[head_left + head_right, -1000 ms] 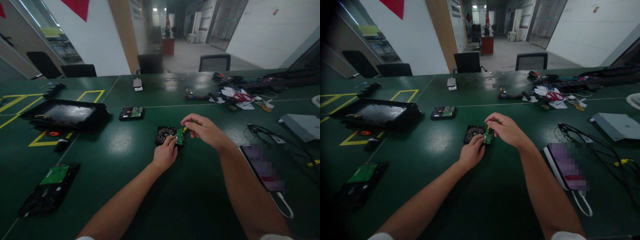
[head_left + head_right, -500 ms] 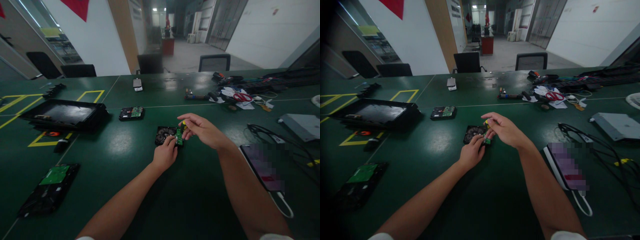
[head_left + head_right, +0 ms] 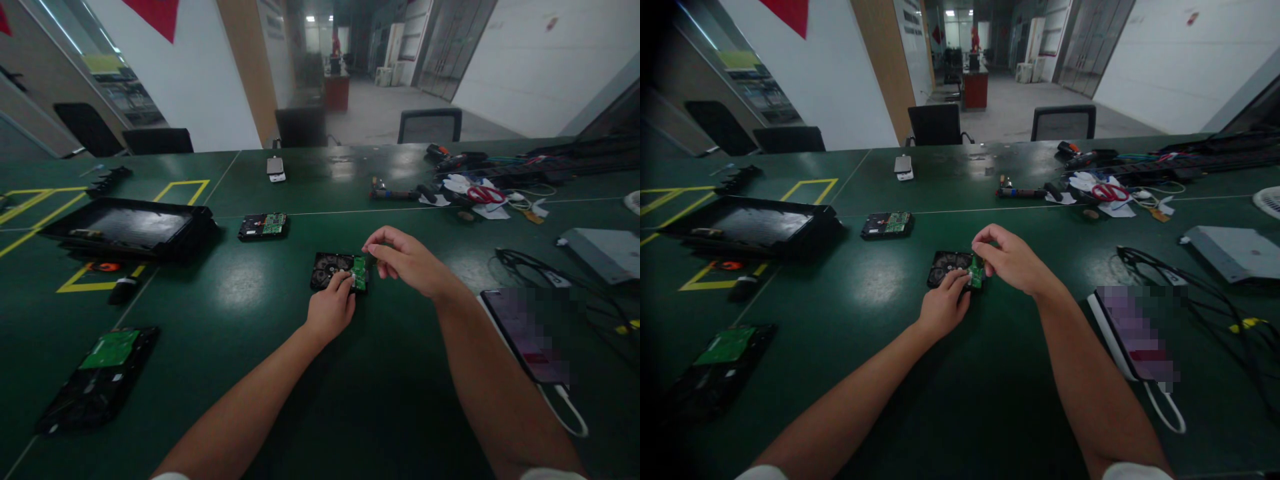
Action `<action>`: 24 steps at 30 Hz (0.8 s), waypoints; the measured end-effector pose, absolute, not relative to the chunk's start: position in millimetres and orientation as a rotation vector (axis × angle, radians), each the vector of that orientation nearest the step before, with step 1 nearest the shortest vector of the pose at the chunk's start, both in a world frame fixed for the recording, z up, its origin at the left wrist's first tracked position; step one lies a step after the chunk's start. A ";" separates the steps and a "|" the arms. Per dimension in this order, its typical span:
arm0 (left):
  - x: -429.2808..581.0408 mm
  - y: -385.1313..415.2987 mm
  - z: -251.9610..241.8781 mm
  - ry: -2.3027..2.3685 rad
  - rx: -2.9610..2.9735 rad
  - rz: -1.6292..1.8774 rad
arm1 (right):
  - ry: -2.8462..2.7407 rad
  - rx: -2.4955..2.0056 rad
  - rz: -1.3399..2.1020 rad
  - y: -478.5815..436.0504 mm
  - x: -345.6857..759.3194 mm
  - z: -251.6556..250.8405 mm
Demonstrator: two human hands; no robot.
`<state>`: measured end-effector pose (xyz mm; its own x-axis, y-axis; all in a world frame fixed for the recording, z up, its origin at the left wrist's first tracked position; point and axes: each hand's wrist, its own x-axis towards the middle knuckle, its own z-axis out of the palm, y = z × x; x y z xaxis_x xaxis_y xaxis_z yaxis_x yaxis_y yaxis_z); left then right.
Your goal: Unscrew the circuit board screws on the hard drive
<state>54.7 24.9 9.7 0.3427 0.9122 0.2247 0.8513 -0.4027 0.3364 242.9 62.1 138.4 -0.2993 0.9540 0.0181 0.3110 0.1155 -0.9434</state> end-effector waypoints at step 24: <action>54.7 24.9 11.0 1.619 2.464 0.565 | -1.760 -1.209 1.037 64.2 244.2 141.4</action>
